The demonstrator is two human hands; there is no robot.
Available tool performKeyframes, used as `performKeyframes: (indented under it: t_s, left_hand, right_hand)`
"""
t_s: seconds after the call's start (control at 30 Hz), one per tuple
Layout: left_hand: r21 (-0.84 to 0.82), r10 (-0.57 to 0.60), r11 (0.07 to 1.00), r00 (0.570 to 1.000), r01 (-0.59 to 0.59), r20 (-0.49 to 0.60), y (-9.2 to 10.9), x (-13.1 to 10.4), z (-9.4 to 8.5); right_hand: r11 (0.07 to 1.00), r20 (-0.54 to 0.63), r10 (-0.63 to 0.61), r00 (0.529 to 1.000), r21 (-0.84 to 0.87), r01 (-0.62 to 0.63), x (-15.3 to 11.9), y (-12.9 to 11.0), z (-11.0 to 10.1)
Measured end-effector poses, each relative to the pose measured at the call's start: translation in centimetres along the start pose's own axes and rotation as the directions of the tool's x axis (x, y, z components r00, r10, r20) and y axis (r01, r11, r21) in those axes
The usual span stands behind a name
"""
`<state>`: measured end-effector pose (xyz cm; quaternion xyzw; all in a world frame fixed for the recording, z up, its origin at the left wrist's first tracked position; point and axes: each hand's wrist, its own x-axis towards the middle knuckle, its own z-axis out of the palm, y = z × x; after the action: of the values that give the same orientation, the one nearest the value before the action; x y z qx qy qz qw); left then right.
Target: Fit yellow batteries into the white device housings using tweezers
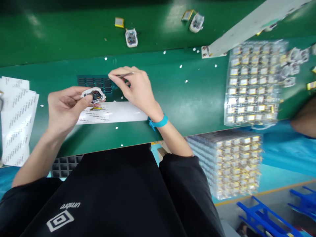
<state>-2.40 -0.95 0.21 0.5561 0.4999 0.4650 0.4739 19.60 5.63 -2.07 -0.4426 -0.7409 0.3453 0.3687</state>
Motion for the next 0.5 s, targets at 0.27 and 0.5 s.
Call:
performKeyframes:
  t_s: [0.27, 0.5]
  left_hand:
    - [0.366, 0.148, 0.907, 0.97, -0.21, 0.191, -3.7, 3.2, -1.3]
    - [0.399, 0.155, 0.893, 0.975, -0.206, 0.157, -4.0, 2.8, -0.8]
  right_hand:
    - [0.993, -0.003, 0.027, 1.0, 0.117, -0.027, 0.9, 2.5, 1.5]
    - [0.986, 0.028, 0.04, 0.999, 0.161, -0.044, 0.7, 2.6, 0.8]
